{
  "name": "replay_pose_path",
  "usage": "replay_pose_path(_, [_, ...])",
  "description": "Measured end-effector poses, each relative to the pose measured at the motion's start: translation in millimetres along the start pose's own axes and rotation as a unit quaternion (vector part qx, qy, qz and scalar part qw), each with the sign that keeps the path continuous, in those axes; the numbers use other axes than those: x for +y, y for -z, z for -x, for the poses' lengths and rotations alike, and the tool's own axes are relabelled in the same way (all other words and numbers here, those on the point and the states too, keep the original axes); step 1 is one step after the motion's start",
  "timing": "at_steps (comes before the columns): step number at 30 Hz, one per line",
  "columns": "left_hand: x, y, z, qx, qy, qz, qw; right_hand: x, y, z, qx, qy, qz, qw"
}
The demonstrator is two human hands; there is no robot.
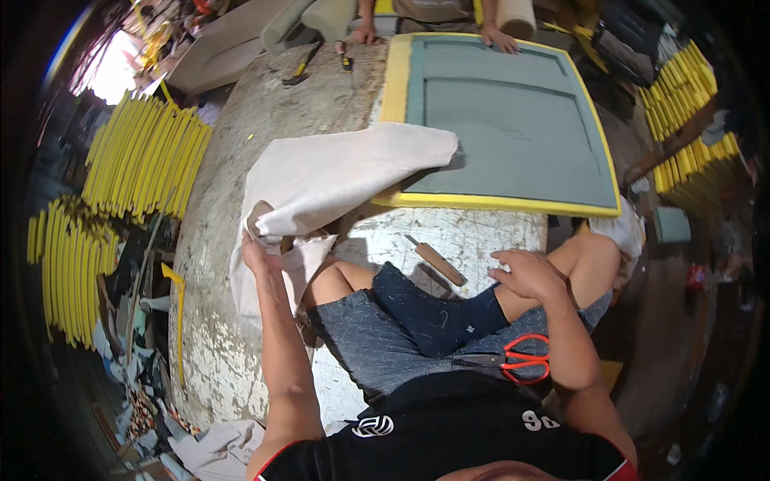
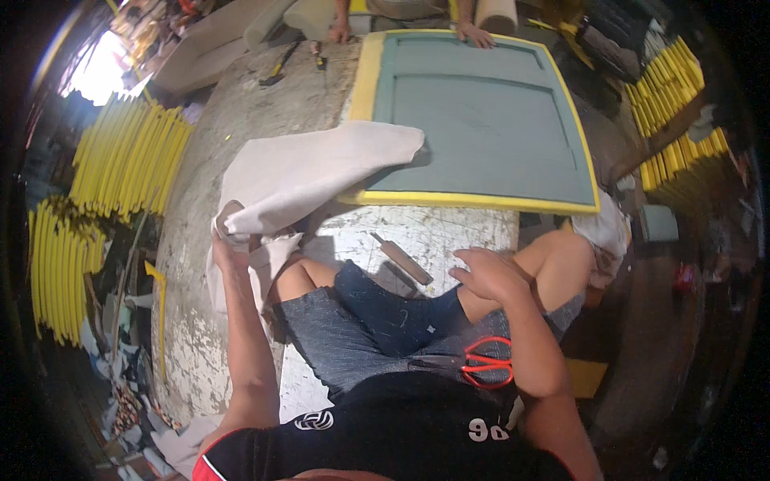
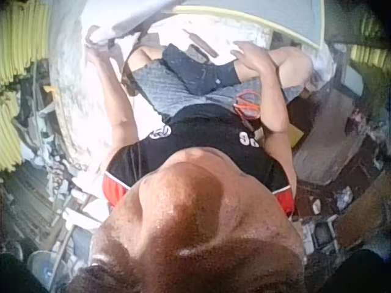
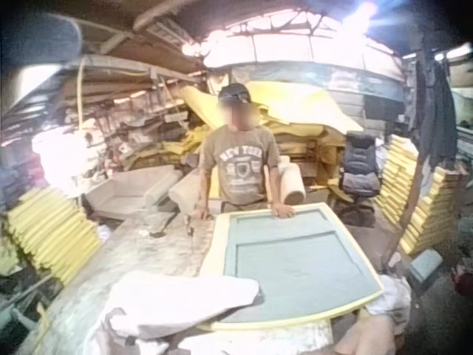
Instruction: The person measures a rectangular frame and a piece of white fabric using a tape measure. They then use scissors to cut the fabric to size.
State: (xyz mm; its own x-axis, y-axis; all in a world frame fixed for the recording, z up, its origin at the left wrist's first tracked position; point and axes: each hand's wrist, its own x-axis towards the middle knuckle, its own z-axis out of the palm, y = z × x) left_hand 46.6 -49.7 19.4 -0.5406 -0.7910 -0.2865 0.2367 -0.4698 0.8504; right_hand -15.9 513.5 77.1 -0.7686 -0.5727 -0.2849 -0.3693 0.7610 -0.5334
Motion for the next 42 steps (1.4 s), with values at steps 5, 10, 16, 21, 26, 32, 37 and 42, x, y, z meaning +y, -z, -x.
replay_pose_path(5, [75.2,-20.4,11.7,0.060,-0.286,-0.062,0.954,-2.0,6.8,-6.2,-0.061,-0.023,-0.001,0.998])
replay_pose_path(10, [136.1,-38.6,39.5,0.104,-0.440,-0.109,0.885,12.5,12.1,-14.4,-0.059,-0.002,-0.024,0.998])
replay_pose_path(16, [80.3,-56.0,36.0,0.025,-0.185,-0.485,0.854,22.7,85.1,-32.1,-0.039,-0.104,-0.024,0.993])
replay_pose_path(21, [-42.2,-22.6,27.6,-0.183,-0.314,-0.648,0.670,107.7,102.0,-61.7,0.119,-0.110,0.036,0.986])
replay_pose_path(26, [-63.9,-44.6,48.9,-0.202,-0.309,-0.690,0.623,155.1,51.8,-56.1,0.013,-0.159,-0.029,0.987])
replay_pose_path(32, [-42.1,-81.0,86.6,-0.190,-0.288,-0.462,0.817,147.8,54.4,-63.1,0.060,-0.137,-0.073,0.986])
replay_pose_path(37, [85.8,-187.5,210.6,-0.381,-0.471,-0.117,0.787,132.9,61.8,-71.0,0.004,-0.154,-0.040,0.987])
replay_pose_path(42, [179.1,-241.2,277.2,-0.452,-0.664,0.073,0.590,142.6,53.1,-64.1,0.022,-0.143,-0.048,0.988])
